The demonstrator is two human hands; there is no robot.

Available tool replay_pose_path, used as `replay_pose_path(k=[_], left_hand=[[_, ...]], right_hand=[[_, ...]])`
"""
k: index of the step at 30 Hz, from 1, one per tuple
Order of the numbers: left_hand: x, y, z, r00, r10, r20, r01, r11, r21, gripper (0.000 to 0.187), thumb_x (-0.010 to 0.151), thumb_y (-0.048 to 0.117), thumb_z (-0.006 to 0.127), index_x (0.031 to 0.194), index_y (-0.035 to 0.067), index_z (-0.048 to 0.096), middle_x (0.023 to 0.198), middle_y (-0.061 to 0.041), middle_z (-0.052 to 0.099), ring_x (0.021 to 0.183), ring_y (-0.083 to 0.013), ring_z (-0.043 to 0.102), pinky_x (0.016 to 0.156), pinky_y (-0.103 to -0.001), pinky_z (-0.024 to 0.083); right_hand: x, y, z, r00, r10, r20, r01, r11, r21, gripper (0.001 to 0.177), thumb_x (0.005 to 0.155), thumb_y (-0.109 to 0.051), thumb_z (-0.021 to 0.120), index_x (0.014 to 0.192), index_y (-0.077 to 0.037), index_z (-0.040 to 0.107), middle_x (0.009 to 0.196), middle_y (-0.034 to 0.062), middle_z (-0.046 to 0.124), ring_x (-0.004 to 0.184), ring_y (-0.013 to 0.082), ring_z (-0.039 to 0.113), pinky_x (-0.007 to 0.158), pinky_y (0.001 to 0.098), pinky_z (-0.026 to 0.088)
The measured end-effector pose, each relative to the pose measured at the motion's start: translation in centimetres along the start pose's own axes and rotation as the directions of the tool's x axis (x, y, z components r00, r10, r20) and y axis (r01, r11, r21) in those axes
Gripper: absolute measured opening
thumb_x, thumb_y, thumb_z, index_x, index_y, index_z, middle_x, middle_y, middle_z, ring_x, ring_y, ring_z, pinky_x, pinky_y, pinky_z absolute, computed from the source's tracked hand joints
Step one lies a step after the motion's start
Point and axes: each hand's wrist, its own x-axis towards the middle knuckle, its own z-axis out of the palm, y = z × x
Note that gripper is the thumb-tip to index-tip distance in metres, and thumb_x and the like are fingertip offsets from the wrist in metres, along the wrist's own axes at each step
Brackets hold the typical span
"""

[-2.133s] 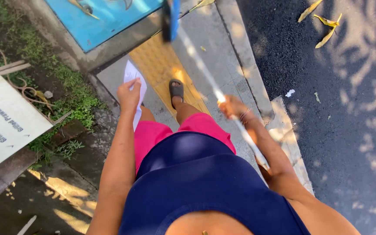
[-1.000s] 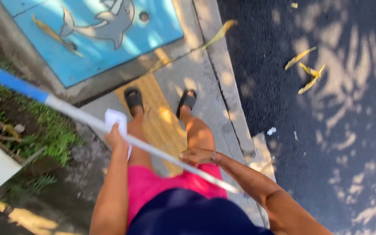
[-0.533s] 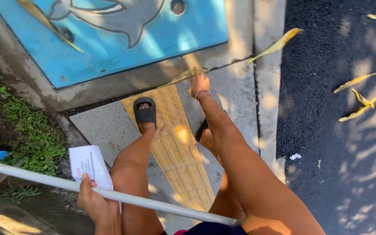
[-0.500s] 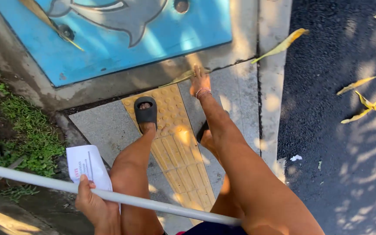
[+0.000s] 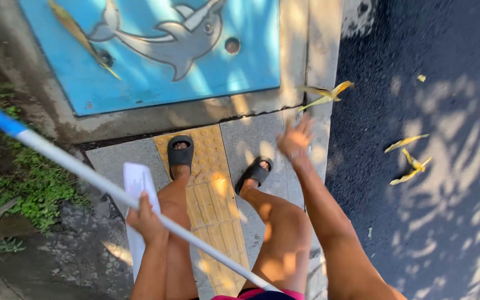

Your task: Sweeping the sidewalk area in front of a business using a broom to clear debris.

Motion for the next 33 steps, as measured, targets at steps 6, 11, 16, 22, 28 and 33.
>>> replay_pose_path(k=[6,11,16,22,28,33], left_hand=[[4.1,3.3,2.3,0.997,-0.059,0.051,0.068,0.982,-0.178,0.035,0.098,0.022,0.075,0.081,-0.004,0.058,0.076,0.002,0.051,0.065,-0.0098,0.044,0.057,-0.031,0.033],[6.3,12.8,-1.5,0.977,-0.211,-0.006,0.209,0.972,-0.107,0.057,0.094,0.048,0.066,0.069,-0.003,0.068,0.062,-0.004,0.059,0.058,-0.0124,0.054,0.055,-0.034,0.043],[4.3,15.1,-11.2,0.966,-0.246,-0.083,0.253,0.963,0.094,0.066,0.094,0.055,0.064,0.060,-0.002,0.066,0.060,-0.006,0.060,0.057,-0.0170,0.052,0.057,-0.038,0.041],[4.6,17.4,-15.8,0.992,-0.125,0.026,0.120,0.982,0.144,0.061,0.093,0.051,0.068,0.059,0.001,0.068,0.063,-0.006,0.057,0.061,-0.0158,0.054,0.062,-0.035,0.041],[0.3,21.6,-11.5,0.968,0.019,0.250,-0.029,0.999,0.037,0.057,0.095,0.046,0.067,0.060,0.002,0.065,0.063,0.001,0.060,0.062,-0.0110,0.053,0.062,-0.030,0.040],[-6.4,24.5,-5.0,0.929,0.038,0.369,-0.049,0.999,0.020,0.057,0.097,0.044,0.069,0.060,0.002,0.063,0.061,0.004,0.050,0.061,-0.0095,0.045,0.059,-0.031,0.032]], right_hand=[[-12.3,-1.8,-32.1,0.367,-0.825,-0.429,0.682,-0.075,0.728,0.047,0.093,-0.054,0.067,0.130,-0.029,0.052,0.097,-0.0043,0.068,0.103,0.0262,0.068,0.073,0.0381,0.059],[-13.7,-11.0,-36.1,0.120,-0.919,0.375,-0.759,0.159,0.631,0.044,0.100,-0.013,0.057,0.142,-0.007,0.042,0.059,0.0034,0.052,0.041,0.0120,0.051,0.036,0.0284,0.044],[-7.8,-18.1,-29.3,0.396,-0.693,0.603,-0.680,0.220,0.699,0.030,0.092,-0.014,0.066,0.121,-0.007,0.065,0.068,0.0045,0.062,0.048,0.0124,0.057,0.040,0.0297,0.048],[-6.6,2.5,-26.4,0.584,-0.470,0.662,-0.499,0.435,0.749,0.031,0.096,-0.020,0.070,0.107,0.009,0.071,0.072,0.0119,0.072,0.053,0.0183,0.064,0.044,0.0310,0.049],[-4.9,9.0,-44.7,0.608,-0.013,0.794,-0.700,0.462,0.544,0.028,0.092,-0.014,0.060,0.116,-0.001,0.053,0.068,0.0135,0.065,0.047,0.0238,0.061,0.037,0.0417,0.048],[-11.6,15.3,-30.6,0.579,-0.303,0.757,-0.802,-0.043,0.596,0.018,0.095,-0.015,0.065,0.095,0.000,0.055,0.065,0.0077,0.051,0.041,0.0185,0.051,0.032,0.0356,0.037]])
